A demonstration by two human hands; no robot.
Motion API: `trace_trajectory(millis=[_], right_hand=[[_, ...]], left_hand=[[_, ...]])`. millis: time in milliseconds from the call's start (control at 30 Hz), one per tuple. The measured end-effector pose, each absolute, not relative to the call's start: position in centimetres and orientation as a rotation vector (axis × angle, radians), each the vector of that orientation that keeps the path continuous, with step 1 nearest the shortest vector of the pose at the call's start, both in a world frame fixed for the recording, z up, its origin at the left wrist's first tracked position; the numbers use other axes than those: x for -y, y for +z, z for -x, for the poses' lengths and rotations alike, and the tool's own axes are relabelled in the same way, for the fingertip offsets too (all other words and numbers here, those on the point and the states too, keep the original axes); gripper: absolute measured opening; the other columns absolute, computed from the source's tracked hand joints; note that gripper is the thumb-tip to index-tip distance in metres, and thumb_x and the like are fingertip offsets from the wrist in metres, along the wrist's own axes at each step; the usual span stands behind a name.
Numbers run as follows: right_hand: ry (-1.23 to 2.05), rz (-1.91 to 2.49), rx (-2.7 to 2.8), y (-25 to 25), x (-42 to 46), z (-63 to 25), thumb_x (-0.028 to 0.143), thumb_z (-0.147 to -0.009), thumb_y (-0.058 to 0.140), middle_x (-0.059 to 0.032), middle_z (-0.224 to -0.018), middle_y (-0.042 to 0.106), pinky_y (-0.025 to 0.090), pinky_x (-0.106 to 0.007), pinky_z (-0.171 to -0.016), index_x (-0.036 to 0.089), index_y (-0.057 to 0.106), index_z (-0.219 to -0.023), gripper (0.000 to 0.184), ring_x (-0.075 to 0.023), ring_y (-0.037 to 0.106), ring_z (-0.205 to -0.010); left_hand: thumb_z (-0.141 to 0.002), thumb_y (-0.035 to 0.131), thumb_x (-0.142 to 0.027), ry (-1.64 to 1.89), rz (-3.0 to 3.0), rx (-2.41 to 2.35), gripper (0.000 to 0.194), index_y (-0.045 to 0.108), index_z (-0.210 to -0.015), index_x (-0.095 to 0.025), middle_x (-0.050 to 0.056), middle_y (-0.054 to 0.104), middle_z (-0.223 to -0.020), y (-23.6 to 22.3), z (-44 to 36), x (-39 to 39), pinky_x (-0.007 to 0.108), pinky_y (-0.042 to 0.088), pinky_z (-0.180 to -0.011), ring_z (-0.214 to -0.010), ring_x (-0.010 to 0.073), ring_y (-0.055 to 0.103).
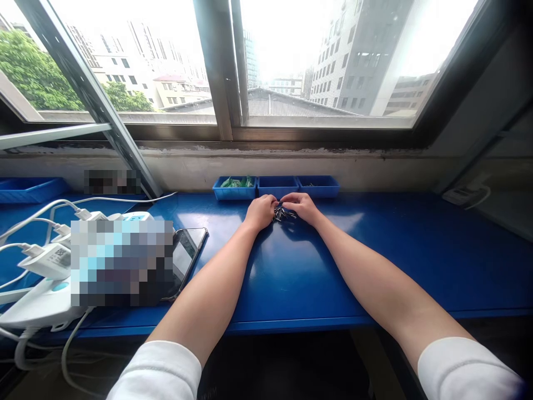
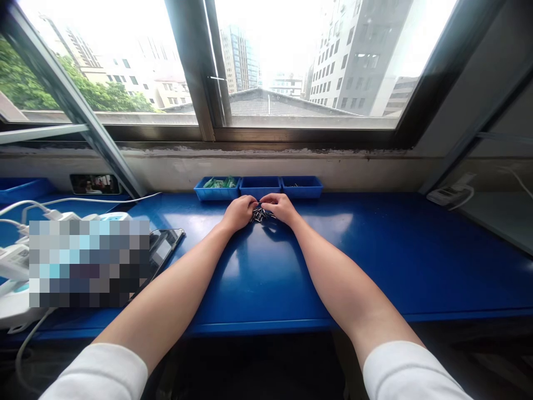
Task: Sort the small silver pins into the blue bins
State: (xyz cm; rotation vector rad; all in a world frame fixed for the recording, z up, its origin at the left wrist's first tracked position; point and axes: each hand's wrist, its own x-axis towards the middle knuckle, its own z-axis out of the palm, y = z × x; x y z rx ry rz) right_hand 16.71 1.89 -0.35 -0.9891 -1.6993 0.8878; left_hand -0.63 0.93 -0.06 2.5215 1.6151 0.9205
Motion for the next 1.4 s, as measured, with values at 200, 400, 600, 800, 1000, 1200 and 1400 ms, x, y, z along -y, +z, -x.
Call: trace_trajectory(millis=[200,400,600,800,1000,1200,1400], right_hand=[[0.847,1.033,1.536,-0.1,-1.8,-16.8,0.031,-0.067,0.063,-0.0034,-0.079,0.072,0.049,-0.031,-0.073,0.018,0.072,-0.081,0.021,-0.021,0.066,-0.081],[0.074,1.345,1.433,-0.1,-2.6,-18.1,0.022,-0.072,0.052,-0.006,-0.084,0.072,0.045,-0.036,-0.087,0.018,0.073,-0.087,0.026,-0.0228,0.06,-0.089],[-0.158,1.581,1.412,0.1,-2.7,-19.2,0.019,-0.072,0.047,-0.0074,-0.109,0.068,0.032,-0.05,-0.095,0.019,0.065,-0.112,0.043,-0.0282,0.046,-0.105],[-0.049,1.749,1.526,-0.9,-3.6,-19.9,0.023,-0.066,0.055,-0.0075,-0.148,0.035,0.036,-0.053,-0.088,0.026,0.038,-0.14,0.076,-0.0329,0.034,-0.111],[-0.071,1.604,1.575,-0.8,-3.2,-19.2,0.021,-0.068,0.054,-0.0126,-0.138,0.044,0.036,-0.049,-0.092,0.019,0.046,-0.134,0.066,-0.0331,0.034,-0.116],[0.103,1.398,2.003,-1.0,-2.0,-17.5,0.033,-0.077,0.055,-0.0095,-0.112,0.061,0.038,-0.041,-0.094,0.018,0.066,-0.107,0.036,-0.0269,0.048,-0.106],[0.177,1.385,2.307,-1.3,-1.6,-16.8,0.046,-0.078,0.057,-0.0087,-0.113,0.06,0.038,-0.043,-0.093,0.022,0.066,-0.113,0.043,-0.0288,0.048,-0.107]], left_hand=[[-0.093,0.038,-0.034,0.906,-2.475,-1.678,0.032,0.061,-0.11,-0.019,0.009,0.066,-0.11,0.0,0.5,-0.9,0.032,0.044,-0.087,-0.101,0.0234,0.06],[-0.093,0.036,-0.038,0.828,-2.307,-1.845,0.037,0.058,-0.114,-0.016,0.012,0.063,-0.116,0.0,0.8,-1.3,0.037,0.044,-0.089,-0.106,0.0274,0.058],[-0.092,0.035,-0.038,0.742,-2.262,-1.876,0.035,0.059,-0.107,-0.018,0.013,0.063,-0.113,0.0,0.9,-1.3,0.037,0.044,-0.087,-0.104,0.0274,0.058],[-0.092,0.035,-0.042,0.681,-2.243,-1.86,0.036,0.06,-0.104,-0.019,0.012,0.063,-0.113,-0.1,1.0,-1.2,0.035,0.044,-0.086,-0.102,0.0257,0.059],[-0.092,0.034,-0.049,0.675,-2.277,-1.78,0.045,0.061,-0.11,-0.018,0.011,0.063,-0.115,-0.4,1.0,-1.1,0.034,0.043,-0.09,-0.106,0.0256,0.058],[-0.089,0.029,-0.057,0.509,-2.391,-1.639,0.059,0.055,-0.124,-0.017,0.012,0.055,-0.132,-0.3,1.0,-0.8,0.037,0.032,-0.105,-0.125,0.0274,0.046],[-0.084,0.038,-0.057,0.232,-2.411,-1.512,0.067,0.036,-0.142,-0.025,0.008,0.026,-0.153,0.4,1.6,-0.6,0.048,0.013,-0.113,-0.142,0.0309,0.017]])
